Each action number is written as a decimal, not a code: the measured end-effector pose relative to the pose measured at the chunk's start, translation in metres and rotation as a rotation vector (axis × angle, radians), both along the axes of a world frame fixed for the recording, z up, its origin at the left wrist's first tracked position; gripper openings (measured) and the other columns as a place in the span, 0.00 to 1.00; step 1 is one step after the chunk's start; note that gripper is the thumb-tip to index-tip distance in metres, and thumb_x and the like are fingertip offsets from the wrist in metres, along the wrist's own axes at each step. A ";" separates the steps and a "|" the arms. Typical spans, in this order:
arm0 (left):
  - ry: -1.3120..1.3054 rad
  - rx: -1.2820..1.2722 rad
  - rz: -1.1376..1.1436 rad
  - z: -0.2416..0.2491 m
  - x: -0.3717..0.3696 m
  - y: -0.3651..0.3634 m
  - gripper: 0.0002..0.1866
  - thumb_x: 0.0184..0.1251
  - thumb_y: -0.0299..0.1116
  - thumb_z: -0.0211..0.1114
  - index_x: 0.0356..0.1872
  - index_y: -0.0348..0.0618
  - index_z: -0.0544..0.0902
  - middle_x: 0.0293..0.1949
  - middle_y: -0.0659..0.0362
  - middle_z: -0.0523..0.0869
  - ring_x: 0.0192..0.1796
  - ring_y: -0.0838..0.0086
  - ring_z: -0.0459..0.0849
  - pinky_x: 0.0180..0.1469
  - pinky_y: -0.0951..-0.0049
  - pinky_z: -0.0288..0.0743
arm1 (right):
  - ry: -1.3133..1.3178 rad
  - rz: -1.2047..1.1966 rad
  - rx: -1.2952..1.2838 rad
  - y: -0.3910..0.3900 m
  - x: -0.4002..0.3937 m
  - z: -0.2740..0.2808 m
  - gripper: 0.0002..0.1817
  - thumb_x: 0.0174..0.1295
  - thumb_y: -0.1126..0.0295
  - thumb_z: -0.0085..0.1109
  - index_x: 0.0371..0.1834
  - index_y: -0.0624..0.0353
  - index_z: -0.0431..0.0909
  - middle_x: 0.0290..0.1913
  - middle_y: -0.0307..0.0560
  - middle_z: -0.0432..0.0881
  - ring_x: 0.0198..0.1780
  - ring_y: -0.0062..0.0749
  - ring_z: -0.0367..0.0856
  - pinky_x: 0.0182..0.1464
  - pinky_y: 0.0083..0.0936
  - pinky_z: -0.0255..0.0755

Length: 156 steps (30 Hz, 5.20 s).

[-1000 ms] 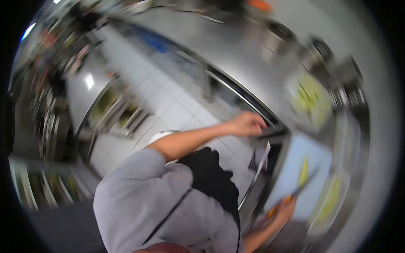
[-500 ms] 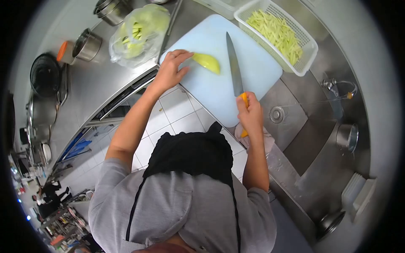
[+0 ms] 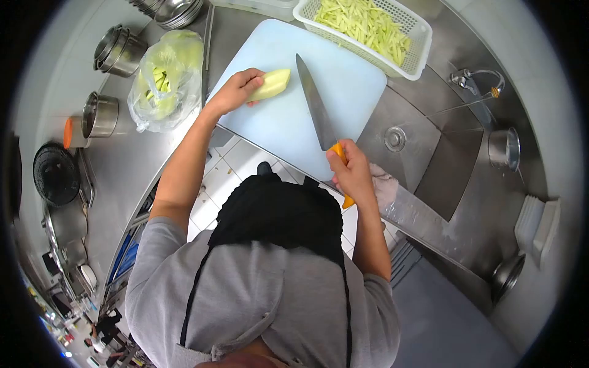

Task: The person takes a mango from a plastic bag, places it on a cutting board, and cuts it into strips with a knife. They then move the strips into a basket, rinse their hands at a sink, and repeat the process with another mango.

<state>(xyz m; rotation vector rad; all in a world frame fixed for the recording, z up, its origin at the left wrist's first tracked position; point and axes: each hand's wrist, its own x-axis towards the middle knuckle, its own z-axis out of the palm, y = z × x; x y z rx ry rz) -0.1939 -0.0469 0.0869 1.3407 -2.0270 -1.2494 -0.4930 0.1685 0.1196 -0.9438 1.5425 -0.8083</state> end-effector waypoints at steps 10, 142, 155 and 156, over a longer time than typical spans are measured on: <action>0.108 -0.522 -0.185 -0.012 0.018 0.037 0.19 0.67 0.26 0.72 0.60 0.45 0.85 0.56 0.53 0.86 0.62 0.60 0.83 0.62 0.63 0.78 | 0.064 -0.090 -0.055 0.007 0.024 -0.008 0.15 0.74 0.65 0.64 0.56 0.61 0.74 0.31 0.41 0.81 0.22 0.18 0.75 0.24 0.22 0.70; 0.054 -0.526 0.160 -0.038 0.020 0.067 0.23 0.55 0.22 0.76 0.54 0.50 0.93 0.51 0.58 0.86 0.62 0.63 0.79 0.67 0.64 0.73 | 0.855 0.299 -0.560 -0.026 0.003 -0.017 0.25 0.60 0.62 0.78 0.57 0.59 0.82 0.44 0.59 0.86 0.43 0.55 0.87 0.48 0.47 0.81; -0.083 -0.278 0.439 -0.006 0.012 0.064 0.23 0.60 0.35 0.81 0.57 0.43 0.88 0.41 0.54 0.86 0.39 0.65 0.85 0.45 0.65 0.81 | 0.466 0.108 -0.137 -0.028 0.031 -0.011 0.23 0.70 0.65 0.61 0.65 0.65 0.74 0.38 0.66 0.87 0.39 0.62 0.88 0.46 0.47 0.79; -0.068 -0.304 0.483 -0.005 0.005 0.074 0.25 0.61 0.35 0.80 0.59 0.43 0.87 0.40 0.54 0.86 0.39 0.65 0.85 0.45 0.64 0.81 | 0.451 0.107 -0.161 -0.025 0.035 -0.013 0.24 0.71 0.64 0.61 0.65 0.66 0.74 0.37 0.66 0.87 0.39 0.61 0.88 0.45 0.47 0.78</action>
